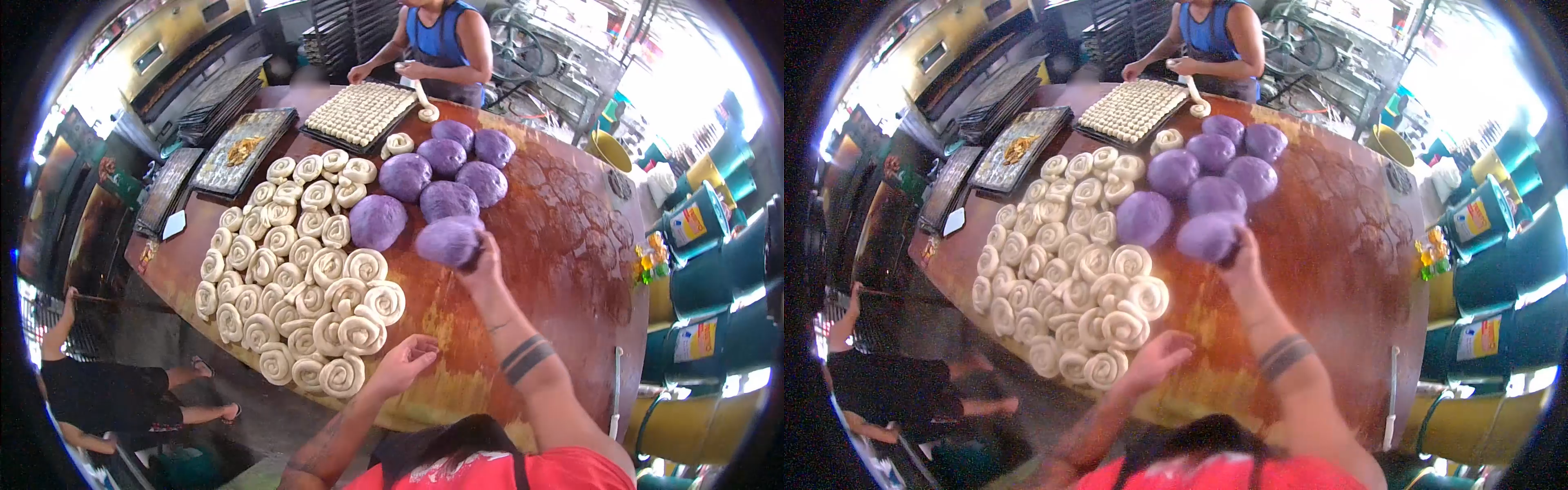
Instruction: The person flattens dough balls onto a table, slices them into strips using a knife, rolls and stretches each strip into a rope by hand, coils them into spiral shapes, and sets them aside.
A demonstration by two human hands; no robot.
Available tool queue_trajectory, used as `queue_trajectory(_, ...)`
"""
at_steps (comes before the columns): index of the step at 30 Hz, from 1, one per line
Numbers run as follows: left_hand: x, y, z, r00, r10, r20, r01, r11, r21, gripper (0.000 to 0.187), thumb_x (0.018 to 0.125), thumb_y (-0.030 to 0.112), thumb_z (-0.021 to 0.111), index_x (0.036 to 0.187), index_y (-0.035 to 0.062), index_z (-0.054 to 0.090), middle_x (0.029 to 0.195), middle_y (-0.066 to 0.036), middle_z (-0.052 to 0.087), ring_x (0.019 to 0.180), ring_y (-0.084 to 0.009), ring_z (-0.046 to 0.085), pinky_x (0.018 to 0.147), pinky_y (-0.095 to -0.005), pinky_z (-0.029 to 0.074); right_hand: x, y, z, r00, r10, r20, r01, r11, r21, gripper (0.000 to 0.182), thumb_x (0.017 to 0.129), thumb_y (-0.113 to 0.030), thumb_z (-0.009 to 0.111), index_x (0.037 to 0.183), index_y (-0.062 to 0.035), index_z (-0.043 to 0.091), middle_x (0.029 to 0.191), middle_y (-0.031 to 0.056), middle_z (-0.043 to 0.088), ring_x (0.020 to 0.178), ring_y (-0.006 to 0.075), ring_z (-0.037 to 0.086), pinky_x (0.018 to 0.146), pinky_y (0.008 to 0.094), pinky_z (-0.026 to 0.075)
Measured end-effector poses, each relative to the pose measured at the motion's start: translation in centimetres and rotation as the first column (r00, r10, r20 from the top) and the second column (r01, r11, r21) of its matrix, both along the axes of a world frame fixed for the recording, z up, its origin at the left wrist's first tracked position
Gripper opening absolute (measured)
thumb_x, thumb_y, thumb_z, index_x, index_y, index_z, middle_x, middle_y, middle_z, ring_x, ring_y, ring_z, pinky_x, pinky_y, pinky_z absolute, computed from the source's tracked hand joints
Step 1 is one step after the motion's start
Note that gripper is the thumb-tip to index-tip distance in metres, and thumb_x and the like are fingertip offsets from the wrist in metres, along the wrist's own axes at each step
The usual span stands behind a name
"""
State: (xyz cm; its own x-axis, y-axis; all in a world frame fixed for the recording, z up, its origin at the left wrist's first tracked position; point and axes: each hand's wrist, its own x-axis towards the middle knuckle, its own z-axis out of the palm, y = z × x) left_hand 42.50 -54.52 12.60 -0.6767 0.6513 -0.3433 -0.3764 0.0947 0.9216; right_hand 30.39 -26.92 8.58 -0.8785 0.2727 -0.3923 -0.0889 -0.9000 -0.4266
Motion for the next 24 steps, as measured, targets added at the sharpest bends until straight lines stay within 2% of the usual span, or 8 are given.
queue_trajectory(4,1.2,-1.3,-1.5,0.998,-0.008,-0.063,0.002,0.995,-0.095,0.032,0.101,0.019,0.069,0.129,0.0043,0.064,0.114,-0.006,0.068,0.101,-0.0137,0.062,0.091,-0.0307,0.051,12.2,5.8,10.1,0.999,-0.003,0.035,-0.022,0.722,0.692,0.058,0.085,-0.024,0.074,0.136,0.0011,0.059,0.12,0.01,0.069,0.113,0.0252,0.066,0.102,0.0434,0.053)
queue_trajectory(6,2.1,-1.9,-4.9,1.0,-0.006,0.004,0.006,0.999,-0.054,0.031,0.101,0.018,0.069,0.129,0.0046,0.064,0.112,-0.005,0.068,0.1,-0.0136,0.062,0.091,-0.0303,0.051,19.3,5.7,15.9,0.99,0.096,0.099,-0.127,0.357,0.926,0.067,0.079,-0.022,0.08,0.137,0.0016,0.059,0.12,0.0071,0.068,0.112,0.0215,0.066,0.099,0.0406,0.054)
queue_trajectory(7,2.6,-1.5,-3.2,0.998,-0.047,-0.036,0.04,0.987,-0.157,0.031,0.1,0.018,0.069,0.128,0.0045,0.065,0.111,-0.004,0.068,0.1,-0.0136,0.062,0.091,-0.0304,0.051,22.7,5.6,17.3,0.976,0.061,0.211,-0.207,-0.069,0.976,0.061,0.082,-0.034,0.081,0.131,-0.0024,0.062,0.109,0.0139,0.073,0.095,0.026,0.073,0.083,0.0432,0.058)
queue_trajectory(10,3.3,0.8,-2.5,0.979,-0.175,-0.105,0.138,0.947,-0.292,0.032,0.1,0.02,0.069,0.129,0.0044,0.064,0.108,-0.005,0.069,0.099,-0.0145,0.063,0.09,-0.032,0.052,29.8,3.7,17.6,0.596,-0.229,0.77,-0.74,-0.53,0.415,0.072,0.073,-0.038,0.087,0.132,-0.0072,0.059,0.125,0.0208,0.068,0.114,0.0374,0.067,0.095,0.0431,0.054)
queue_trajectory(12,4.0,3.0,-2.2,0.957,-0.261,-0.126,0.21,0.924,-0.318,0.033,0.1,0.02,0.069,0.129,0.0044,0.064,0.107,-0.006,0.069,0.098,-0.0153,0.064,0.09,-0.033,0.053,35.5,4.6,8.9,0.751,-0.18,0.635,-0.579,-0.642,0.503,0.056,0.076,-0.044,0.085,0.114,-0.0079,0.065,0.104,0.0232,0.071,0.093,0.04,0.071,0.083,0.0491,0.057)
queue_trajectory(14,4.9,5.5,-2.0,0.908,-0.378,-0.18,0.302,0.889,-0.344,0.035,0.1,0.021,0.069,0.13,0.0031,0.064,0.108,-0.007,0.07,0.1,-0.0165,0.065,0.09,-0.0341,0.054,39.9,5.4,1.7,0.645,-0.077,0.76,-0.598,-0.67,0.44,0.052,0.078,-0.044,0.084,0.113,-0.0087,0.067,0.104,0.0226,0.07,0.099,0.0371,0.07,0.088,0.0485,0.056)
queue_trajectory(19,8.2,13.5,-2.6,0.781,-0.484,-0.395,0.358,0.865,-0.353,0.041,0.1,0.026,0.069,0.131,-0.0005,0.062,0.122,-0.017,0.069,0.114,-0.0273,0.067,0.1,-0.0388,0.053,39.6,7.2,3.4,0.834,-0.136,0.535,-0.545,-0.347,0.763,0.032,0.09,-0.035,0.074,0.104,-0.0067,0.073,0.106,0.0173,0.072,0.109,0.0378,0.067,0.094,0.0515,0.052)
queue_trajectory(24,12.1,24.8,-8.5,0.552,-0.424,-0.718,0.223,0.905,-0.363,0.066,0.107,0.043,0.053,0.149,-0.0069,0.049,0.155,-0.028,0.047,0.148,-0.0415,0.041,0.125,-0.0444,0.029,36.8,10.9,-4.0,0.933,-0.274,0.235,-0.359,-0.633,0.686,0.049,0.096,-0.027,0.064,0.141,-0.0063,0.061,0.143,0.0177,0.062,0.137,0.0371,0.055,0.117,0.0471,0.041)
